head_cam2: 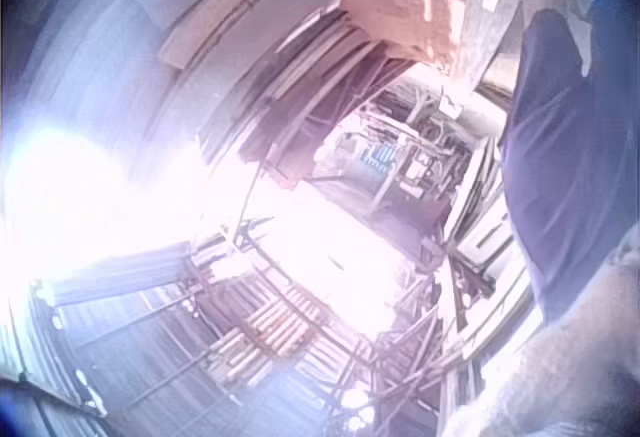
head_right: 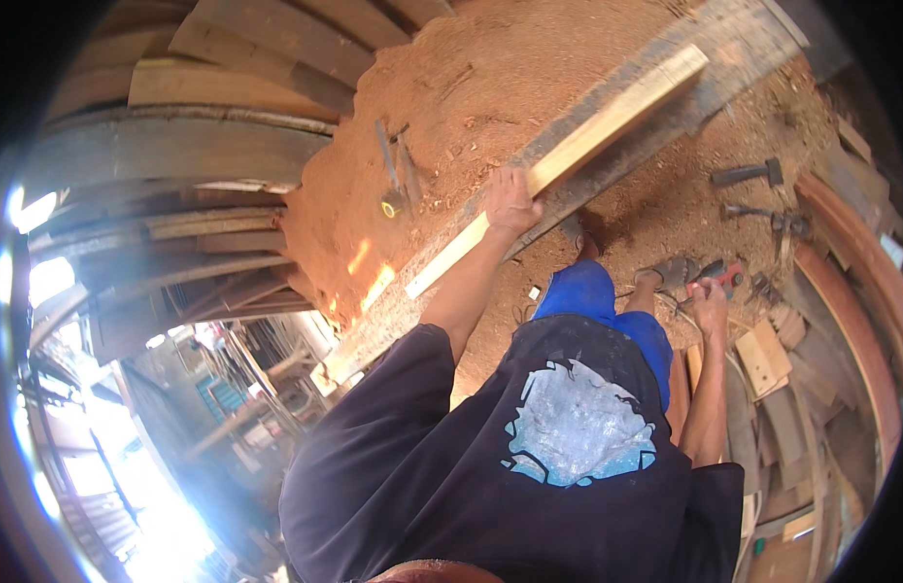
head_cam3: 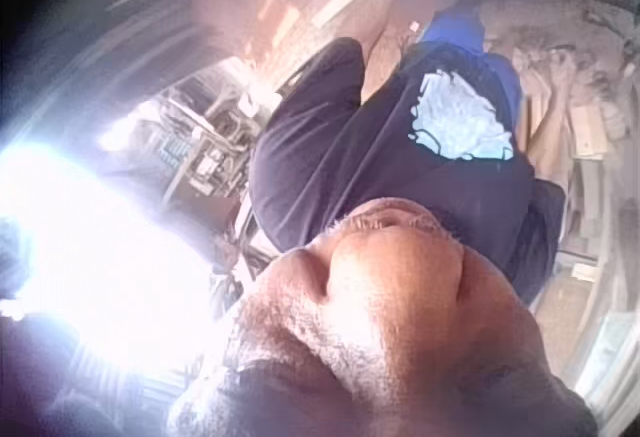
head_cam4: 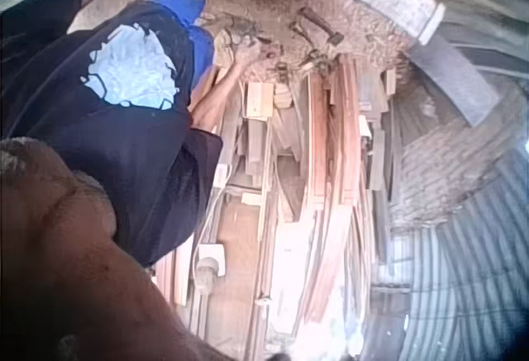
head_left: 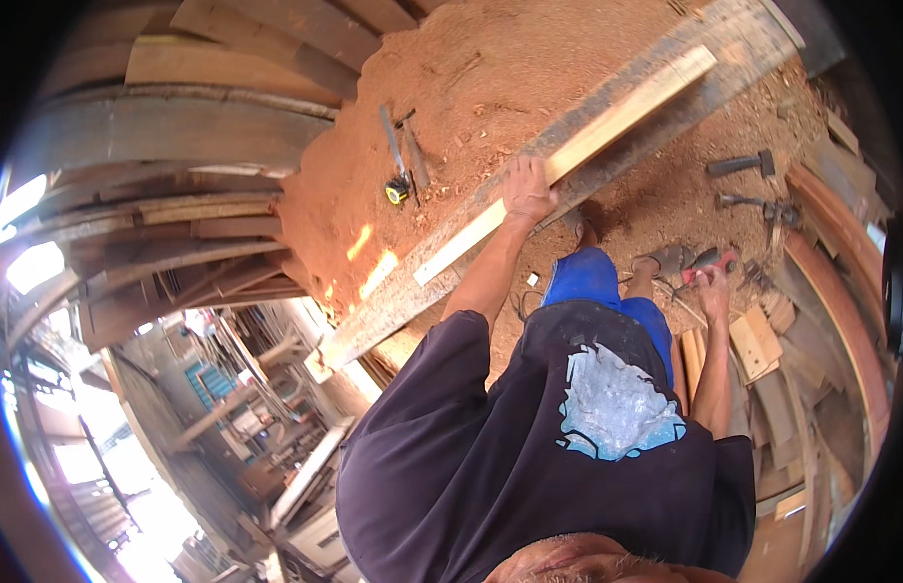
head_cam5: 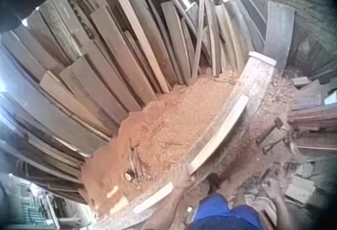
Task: The person measures and marks a wooden plank using a try square and tape measure, then smooths the plank's surface with a hand plane. The person works on a sawhorse in a cluttered workshop.
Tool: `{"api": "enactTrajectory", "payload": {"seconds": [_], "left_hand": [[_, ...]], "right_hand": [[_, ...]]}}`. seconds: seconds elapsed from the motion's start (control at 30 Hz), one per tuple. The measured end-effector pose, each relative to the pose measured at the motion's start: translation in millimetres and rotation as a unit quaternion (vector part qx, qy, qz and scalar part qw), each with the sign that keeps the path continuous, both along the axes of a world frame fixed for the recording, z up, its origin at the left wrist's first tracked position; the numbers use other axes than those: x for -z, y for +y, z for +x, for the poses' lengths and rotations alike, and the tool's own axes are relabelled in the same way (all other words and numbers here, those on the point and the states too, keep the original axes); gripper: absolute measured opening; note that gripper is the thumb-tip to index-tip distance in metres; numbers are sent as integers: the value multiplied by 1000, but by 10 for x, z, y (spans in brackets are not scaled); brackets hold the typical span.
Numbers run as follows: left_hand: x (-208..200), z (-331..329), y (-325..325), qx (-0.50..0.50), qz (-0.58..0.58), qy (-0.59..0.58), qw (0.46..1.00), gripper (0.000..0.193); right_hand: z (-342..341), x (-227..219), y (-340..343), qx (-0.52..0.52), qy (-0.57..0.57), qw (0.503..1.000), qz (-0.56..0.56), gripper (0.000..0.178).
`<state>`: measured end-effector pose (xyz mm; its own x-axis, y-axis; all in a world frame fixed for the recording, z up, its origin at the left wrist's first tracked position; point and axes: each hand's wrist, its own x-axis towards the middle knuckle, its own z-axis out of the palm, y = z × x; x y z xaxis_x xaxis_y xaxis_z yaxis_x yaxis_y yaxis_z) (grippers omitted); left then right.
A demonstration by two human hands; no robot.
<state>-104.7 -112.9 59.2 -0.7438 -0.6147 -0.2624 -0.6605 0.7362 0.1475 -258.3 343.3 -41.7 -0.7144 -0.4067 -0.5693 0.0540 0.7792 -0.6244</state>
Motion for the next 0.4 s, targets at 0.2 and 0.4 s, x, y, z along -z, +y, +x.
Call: {"api": "enactTrajectory", "payload": {"seconds": [0.2, 0.4], "left_hand": [[47, -49, 92, 42, 1, 25, 999, 35], [-45, -198, 177, 67, -22, 68, 995, 43]], "right_hand": [[-450, -244, -829, -75, 127, 989, -13, 42], [-106, -258, -1069, 16, -68, 998, 5, 54]]}}
